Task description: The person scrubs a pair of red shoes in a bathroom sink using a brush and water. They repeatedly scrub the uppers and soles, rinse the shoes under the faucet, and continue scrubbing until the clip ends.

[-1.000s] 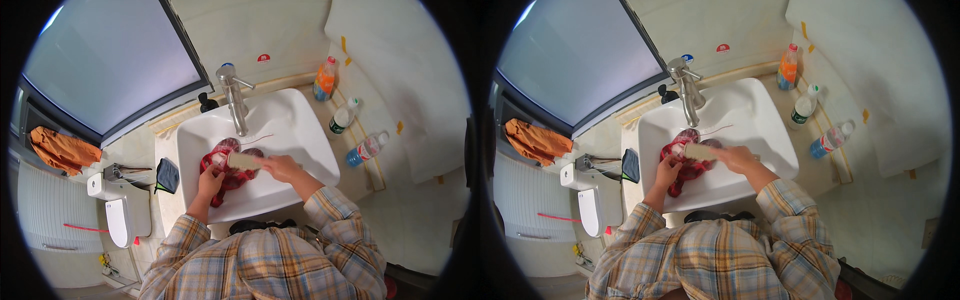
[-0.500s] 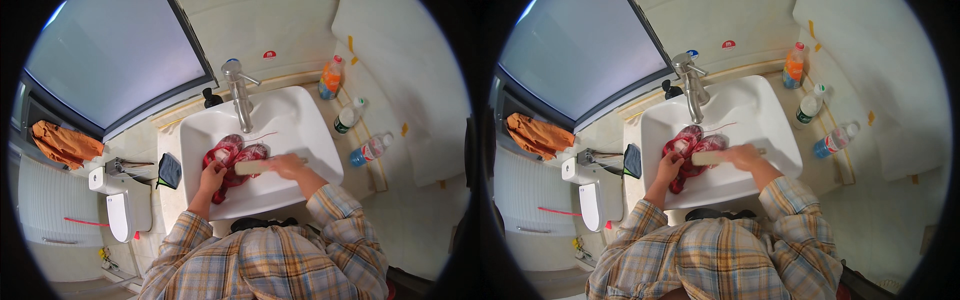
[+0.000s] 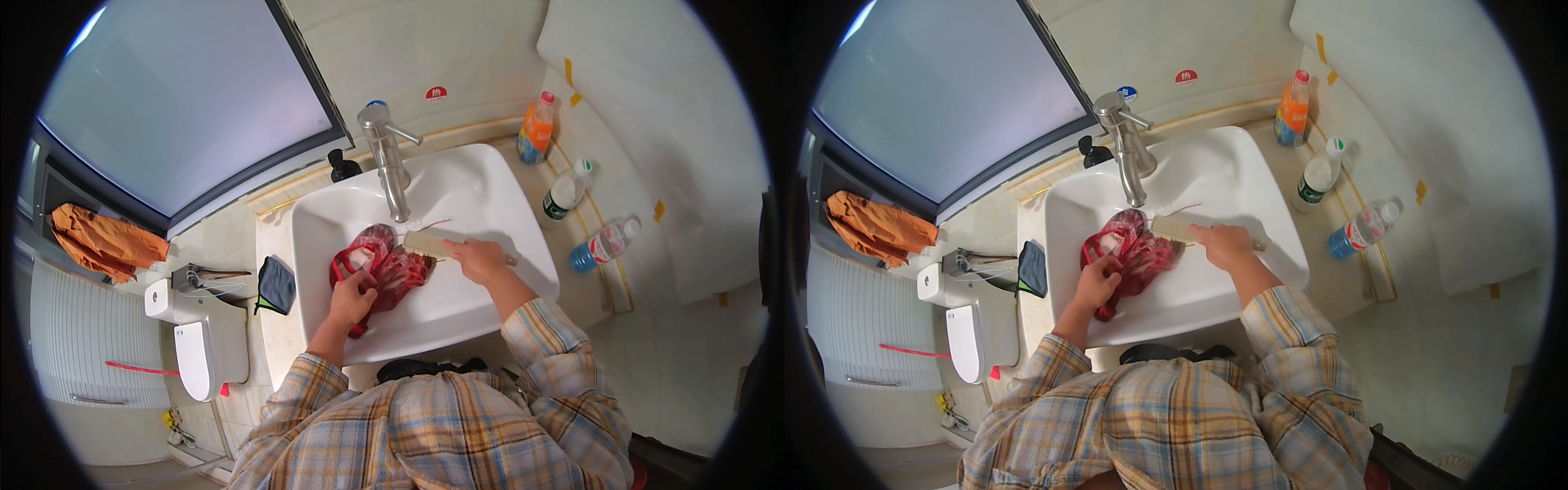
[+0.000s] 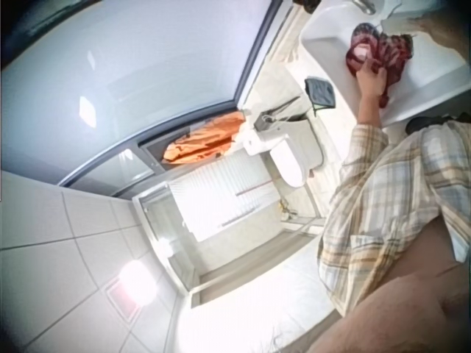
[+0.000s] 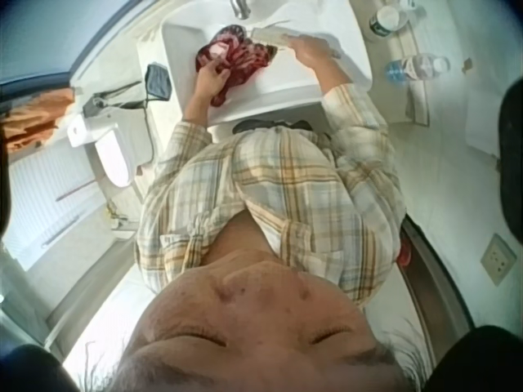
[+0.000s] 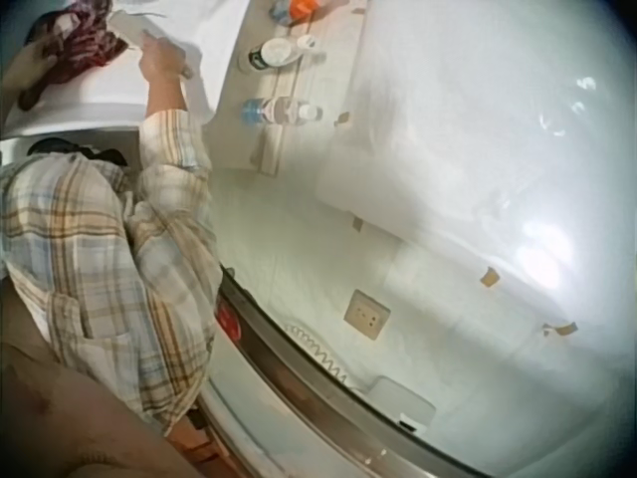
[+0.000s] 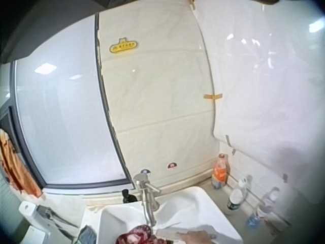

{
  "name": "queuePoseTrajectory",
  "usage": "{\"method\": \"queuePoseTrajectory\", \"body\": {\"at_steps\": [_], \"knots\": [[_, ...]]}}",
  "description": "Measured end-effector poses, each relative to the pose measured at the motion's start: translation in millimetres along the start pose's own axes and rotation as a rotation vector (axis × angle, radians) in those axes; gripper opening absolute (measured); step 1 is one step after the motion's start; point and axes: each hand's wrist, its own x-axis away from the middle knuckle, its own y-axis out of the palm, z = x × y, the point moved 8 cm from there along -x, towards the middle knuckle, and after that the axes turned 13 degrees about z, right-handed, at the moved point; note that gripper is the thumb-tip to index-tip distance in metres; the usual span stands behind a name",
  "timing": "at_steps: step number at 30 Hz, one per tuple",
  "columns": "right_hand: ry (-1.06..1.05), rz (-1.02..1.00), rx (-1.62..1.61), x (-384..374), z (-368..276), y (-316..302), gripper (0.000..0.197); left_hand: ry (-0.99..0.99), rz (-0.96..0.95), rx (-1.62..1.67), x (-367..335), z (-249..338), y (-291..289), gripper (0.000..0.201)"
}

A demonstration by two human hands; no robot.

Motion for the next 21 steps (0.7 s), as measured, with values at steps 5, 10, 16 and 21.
{"method": "queuePoseTrajectory", "body": {"at_steps": [5, 10, 16, 21], "knots": [[-0.165, -0.158, -0.164, 6, -23, 15, 0.031, 0.258, -0.154, -0.175, 10, 18, 11, 0.02], [0.051, -0.16, -0.057, -1, 7, 16, 0.031, 0.275, -0.155, -0.149, 10, 20, 12, 0.02], [0.028, -0.218, -0.125, 2, -4, 26, 0.046, 0.392, -0.189, -0.187, 18, 32, 18, 0.024], [-0.007, -0.316, -0.209, 6, -32, 35, 0.047, 0.439, -0.27, -0.215, 23, 38, 27, 0.025]]}}
